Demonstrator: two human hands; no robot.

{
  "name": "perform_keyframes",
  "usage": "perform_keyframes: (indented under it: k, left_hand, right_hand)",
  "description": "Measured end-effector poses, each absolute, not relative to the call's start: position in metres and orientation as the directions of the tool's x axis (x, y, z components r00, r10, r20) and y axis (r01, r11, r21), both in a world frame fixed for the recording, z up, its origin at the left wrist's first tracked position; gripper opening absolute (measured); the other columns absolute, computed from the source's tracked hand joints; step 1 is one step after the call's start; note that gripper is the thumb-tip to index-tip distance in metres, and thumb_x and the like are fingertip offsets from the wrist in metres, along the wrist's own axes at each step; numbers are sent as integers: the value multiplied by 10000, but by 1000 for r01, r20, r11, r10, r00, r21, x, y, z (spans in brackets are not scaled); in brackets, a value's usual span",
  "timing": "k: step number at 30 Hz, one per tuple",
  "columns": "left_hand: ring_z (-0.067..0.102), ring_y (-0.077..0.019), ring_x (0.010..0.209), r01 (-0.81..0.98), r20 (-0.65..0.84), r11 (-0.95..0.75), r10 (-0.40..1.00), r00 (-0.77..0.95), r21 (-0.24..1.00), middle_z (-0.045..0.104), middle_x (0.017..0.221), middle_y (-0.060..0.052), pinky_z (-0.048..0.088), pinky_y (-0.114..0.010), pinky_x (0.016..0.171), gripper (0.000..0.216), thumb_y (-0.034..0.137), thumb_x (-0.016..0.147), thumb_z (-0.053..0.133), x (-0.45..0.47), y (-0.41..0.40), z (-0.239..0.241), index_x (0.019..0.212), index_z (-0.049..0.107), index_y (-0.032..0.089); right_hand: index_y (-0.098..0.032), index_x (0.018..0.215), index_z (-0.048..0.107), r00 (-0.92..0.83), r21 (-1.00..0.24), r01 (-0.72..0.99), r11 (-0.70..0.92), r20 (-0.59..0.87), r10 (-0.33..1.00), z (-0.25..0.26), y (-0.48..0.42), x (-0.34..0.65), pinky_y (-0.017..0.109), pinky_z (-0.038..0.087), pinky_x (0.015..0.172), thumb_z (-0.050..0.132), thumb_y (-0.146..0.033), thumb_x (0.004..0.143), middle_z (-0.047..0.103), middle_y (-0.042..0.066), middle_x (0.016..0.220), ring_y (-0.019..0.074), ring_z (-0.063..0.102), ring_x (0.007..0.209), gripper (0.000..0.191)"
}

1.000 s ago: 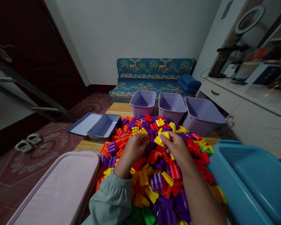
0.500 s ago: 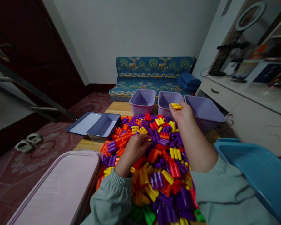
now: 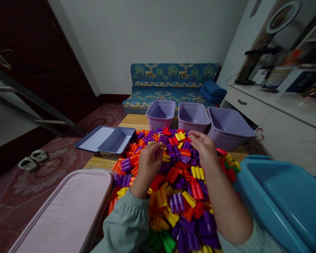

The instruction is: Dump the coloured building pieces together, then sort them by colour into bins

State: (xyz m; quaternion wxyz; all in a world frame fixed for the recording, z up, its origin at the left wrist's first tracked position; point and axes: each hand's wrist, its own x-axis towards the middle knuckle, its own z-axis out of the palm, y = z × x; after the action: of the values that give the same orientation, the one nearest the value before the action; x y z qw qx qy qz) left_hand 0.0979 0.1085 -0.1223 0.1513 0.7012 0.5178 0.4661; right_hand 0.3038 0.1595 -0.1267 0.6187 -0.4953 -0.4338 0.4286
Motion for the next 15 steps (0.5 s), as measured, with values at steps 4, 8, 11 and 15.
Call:
perform_keyframes:
  k: [4,8,11,15]
  left_hand:
    - [533,-257,1218,715,619,-392,782,-71,579,618,1257,-101,422,-428,1054,324,183,856,598,89,114,-130,1172,659,218]
    - [477,-321,1299,748,485,-336,874,21,573,501,1399,-151,407,-504,1075,491,215,812,664,81,123,-150,1297,589,195]
    - [576,-301,1171,761,438,-328,897,64,560,553,1303,-154,473,-466,1003,366,205,806,671,78,128,-156,1170,671,171]
    - [640,-243,964,757,455,-341,888,64,558,651,1039,-102,520,-386,873,180,254,804,685,77,126,-147,957,726,169]
  right_hand:
    - [-176,951,693,171,-969,192,154,187,967,-150,129,299,409,531,889,667,-340,729,722,95,992,242,674,950,278]
    - [-197,975,711,53,-830,506,237,304,951,-155,118,298,416,510,920,634,-227,737,683,87,1115,245,627,1056,253]
    - [-196,1003,712,-25,-723,637,267,326,945,-154,115,299,418,493,942,626,-165,743,681,79,1131,243,606,1071,276]
    - [-171,1026,708,-69,-655,704,275,322,944,-152,114,300,414,476,957,628,-180,787,697,85,1096,244,604,1055,253]
